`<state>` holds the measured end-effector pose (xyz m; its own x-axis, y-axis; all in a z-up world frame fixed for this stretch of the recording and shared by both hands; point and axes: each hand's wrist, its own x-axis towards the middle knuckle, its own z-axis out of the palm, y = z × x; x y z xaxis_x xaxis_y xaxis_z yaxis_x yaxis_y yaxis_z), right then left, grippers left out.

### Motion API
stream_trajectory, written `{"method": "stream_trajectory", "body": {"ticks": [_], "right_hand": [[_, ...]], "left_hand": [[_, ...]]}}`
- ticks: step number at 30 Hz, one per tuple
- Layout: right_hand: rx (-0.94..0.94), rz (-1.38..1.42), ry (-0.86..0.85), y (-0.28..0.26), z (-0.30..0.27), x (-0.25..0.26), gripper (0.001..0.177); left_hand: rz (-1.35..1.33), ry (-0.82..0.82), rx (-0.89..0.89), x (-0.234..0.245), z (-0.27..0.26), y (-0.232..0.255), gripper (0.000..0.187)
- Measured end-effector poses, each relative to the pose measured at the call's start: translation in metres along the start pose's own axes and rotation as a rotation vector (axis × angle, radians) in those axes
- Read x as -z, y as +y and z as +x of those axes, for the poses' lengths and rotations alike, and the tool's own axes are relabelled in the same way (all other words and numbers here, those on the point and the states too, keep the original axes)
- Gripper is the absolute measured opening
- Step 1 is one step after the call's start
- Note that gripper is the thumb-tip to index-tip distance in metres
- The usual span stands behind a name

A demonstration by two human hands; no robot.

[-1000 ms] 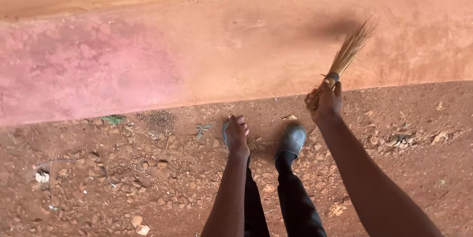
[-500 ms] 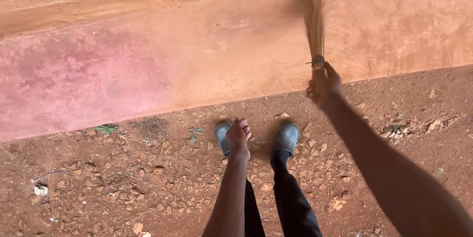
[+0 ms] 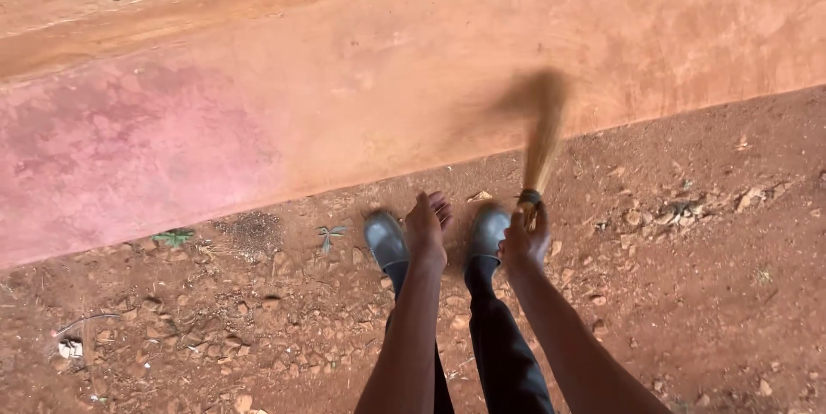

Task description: The recorder uses a handheld stick broom to sweep dirt and debris off a building ledge and the ground.

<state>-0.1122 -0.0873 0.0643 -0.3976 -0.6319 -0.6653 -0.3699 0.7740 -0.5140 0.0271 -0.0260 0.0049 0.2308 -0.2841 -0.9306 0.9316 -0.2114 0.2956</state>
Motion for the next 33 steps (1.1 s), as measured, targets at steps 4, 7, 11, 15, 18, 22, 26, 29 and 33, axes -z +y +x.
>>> {"method": "stream_trajectory", "body": {"ticks": [4, 7, 11, 15, 18, 22, 26, 29, 33], "right_hand": [[0.186, -0.086, 0.036, -0.023, -0.054, -0.007, 0.059], [-0.055, -0.066, -0.265, -0.041, -0.111, -0.013, 0.060], [0.236, -0.077, -0.803, 0.017, -0.094, -0.011, 0.060], [0.067, -0.413, -0.815, -0.025, -0.109, 0.011, 0.053], [-0.026, -0.067, -0.473, 0.009, -0.072, 0.038, 0.049], [-0.109, 0.145, -0.172, 0.052, -0.041, 0.063, 0.046], [-0.137, 0.302, 0.032, 0.071, -0.047, 0.074, 0.047], [-0.164, 0.338, 0.043, 0.075, -0.057, 0.073, 0.047], [-0.191, 0.348, -0.025, 0.082, -0.061, 0.070, 0.046]], "left_hand": [[0.143, -0.089, -0.013, -0.007, -0.015, -0.014, 0.052], [0.279, -0.129, 0.030, -0.013, -0.025, -0.006, 0.053], [0.431, 0.060, -0.077, 0.008, -0.019, 0.001, 0.047], [0.405, 0.320, -0.109, 0.007, -0.041, 0.022, 0.052], [0.430, 0.027, -0.063, 0.013, -0.043, -0.015, 0.042], [0.733, -0.310, -0.020, -0.011, -0.066, -0.058, 0.039], [1.400, -0.494, -0.110, -0.023, -0.090, -0.062, 0.045], [1.270, -0.310, -0.174, -0.020, -0.108, -0.035, 0.059], [1.035, 0.102, -0.237, 0.006, -0.111, 0.006, 0.074]]}}
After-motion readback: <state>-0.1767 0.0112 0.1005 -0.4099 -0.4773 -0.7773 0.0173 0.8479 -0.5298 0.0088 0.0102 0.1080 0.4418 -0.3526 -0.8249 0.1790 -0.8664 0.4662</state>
